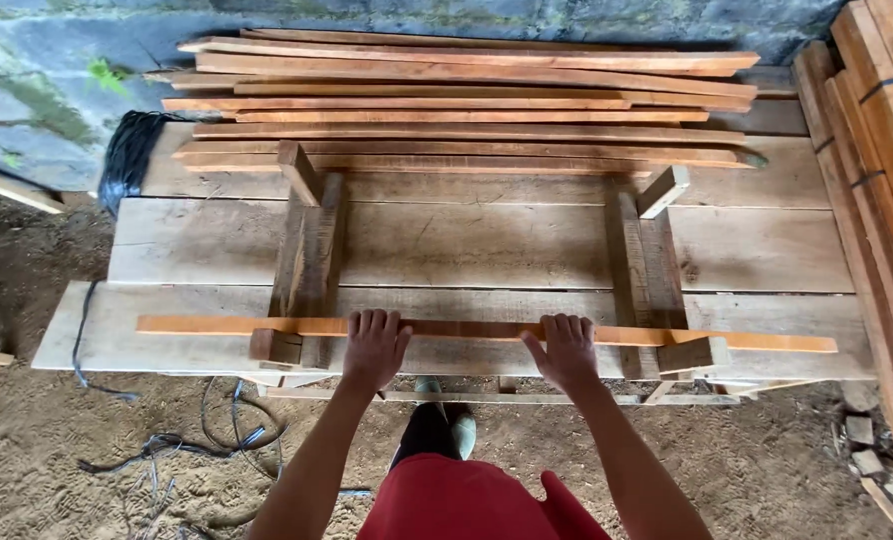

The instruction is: Bundling thin strips of wood together using black ties on a workbench.

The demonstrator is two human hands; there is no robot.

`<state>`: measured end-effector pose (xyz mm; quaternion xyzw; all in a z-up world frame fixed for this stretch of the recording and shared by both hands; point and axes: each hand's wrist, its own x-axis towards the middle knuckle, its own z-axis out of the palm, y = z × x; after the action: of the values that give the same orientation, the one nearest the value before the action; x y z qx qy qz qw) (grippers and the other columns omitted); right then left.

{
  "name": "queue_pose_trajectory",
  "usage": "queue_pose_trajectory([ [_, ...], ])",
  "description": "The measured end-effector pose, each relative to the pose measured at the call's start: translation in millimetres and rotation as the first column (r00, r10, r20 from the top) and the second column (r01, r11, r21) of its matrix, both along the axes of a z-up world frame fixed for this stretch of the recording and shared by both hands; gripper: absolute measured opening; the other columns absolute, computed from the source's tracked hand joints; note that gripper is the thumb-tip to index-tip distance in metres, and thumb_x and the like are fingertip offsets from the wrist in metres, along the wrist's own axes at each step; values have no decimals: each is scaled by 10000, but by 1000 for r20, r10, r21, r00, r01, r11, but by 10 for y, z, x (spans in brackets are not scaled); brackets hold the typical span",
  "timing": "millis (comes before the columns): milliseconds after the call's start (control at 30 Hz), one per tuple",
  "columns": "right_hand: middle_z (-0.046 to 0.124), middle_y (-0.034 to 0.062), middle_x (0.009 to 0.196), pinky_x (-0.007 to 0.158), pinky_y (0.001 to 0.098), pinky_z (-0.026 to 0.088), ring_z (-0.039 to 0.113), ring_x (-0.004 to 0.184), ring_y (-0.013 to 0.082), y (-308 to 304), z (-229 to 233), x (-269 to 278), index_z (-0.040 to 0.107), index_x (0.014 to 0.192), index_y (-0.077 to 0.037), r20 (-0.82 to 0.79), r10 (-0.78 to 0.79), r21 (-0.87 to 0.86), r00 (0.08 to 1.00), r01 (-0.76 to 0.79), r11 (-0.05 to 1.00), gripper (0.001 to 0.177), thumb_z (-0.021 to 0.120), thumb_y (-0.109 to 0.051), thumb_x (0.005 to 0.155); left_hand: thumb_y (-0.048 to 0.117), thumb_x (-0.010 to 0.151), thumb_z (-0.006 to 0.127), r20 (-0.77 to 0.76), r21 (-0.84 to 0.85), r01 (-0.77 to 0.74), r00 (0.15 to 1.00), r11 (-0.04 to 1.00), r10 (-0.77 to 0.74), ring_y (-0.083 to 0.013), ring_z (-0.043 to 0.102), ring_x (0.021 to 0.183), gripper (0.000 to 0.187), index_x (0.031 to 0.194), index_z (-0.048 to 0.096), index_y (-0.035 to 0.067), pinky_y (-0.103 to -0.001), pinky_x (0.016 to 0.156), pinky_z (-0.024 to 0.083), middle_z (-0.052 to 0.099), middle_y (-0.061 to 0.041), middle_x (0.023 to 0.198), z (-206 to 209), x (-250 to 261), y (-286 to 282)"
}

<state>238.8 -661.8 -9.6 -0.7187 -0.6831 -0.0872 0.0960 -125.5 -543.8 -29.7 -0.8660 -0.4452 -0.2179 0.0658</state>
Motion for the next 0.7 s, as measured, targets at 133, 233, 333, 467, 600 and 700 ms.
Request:
queue_pose_trajectory([
  [133,637,62,928,928,476,456,681,968,303,203,-87,-304,591,1038,-185,-125,27,-282,992,-62,957,432,415,-580,1026,494,1019,485,2,-1,37,999,999,-37,-278,647,892,336,1028,619,186,-465,882,454,610,-52,874,83,129,-38],
  [233,646,72,935,840,480,483,695,942,312,416,-275,-597,592,1075,-167,-105,170,-261,980,-192,946,341,417,-456,1029,398,1039,470,-19,-105,125,992,987,-128,-278,677,876,249,987,605,196,-450,829,473,644,-45,882,139,528,-103],
  [333,643,89,995,842,464,484,680,982,313,532,125,-864,578,1135,-135,-165,262,-297,951,-301,906,356,361,-400,1038,340,1037,448,-16,-269,187,980,945,-199,-301,699,918,219,1028,591,175,-458,853,488,669,-65,932,-38,933,-111],
  [467,678,85,954,892,483,505,699,1006,323,499,592,-804,621,1041,-160,-368,106,-490,924,-289,822,286,439,-380,1028,373,1039,401,-51,-446,220,961,867,-270,-280,703,1067,293,1195,589,210,-445,960,494,683,-56,1093,-159,894,32],
  [600,698,44,987,939,449,524,726,1038,264,300,149,16,656,1038,-211,-212,-50,-576,976,-83,813,280,425,-368,1032,412,1023,476,-53,-521,60,993,851,-102,-364,709,1052,331,1141,679,178,-522,936,532,709,-130,1043,251,286,124],
  [700,671,131,1285,1123,511,450,619,1285,386,51,106,605,627,1248,-189,-179,-306,-612,935,138,779,437,328,-432,1043,439,1033,418,-177,-612,-133,984,780,29,-325,701,1156,397,1127,718,196,-490,1017,512,746,-91,1142,328,-246,286],
])
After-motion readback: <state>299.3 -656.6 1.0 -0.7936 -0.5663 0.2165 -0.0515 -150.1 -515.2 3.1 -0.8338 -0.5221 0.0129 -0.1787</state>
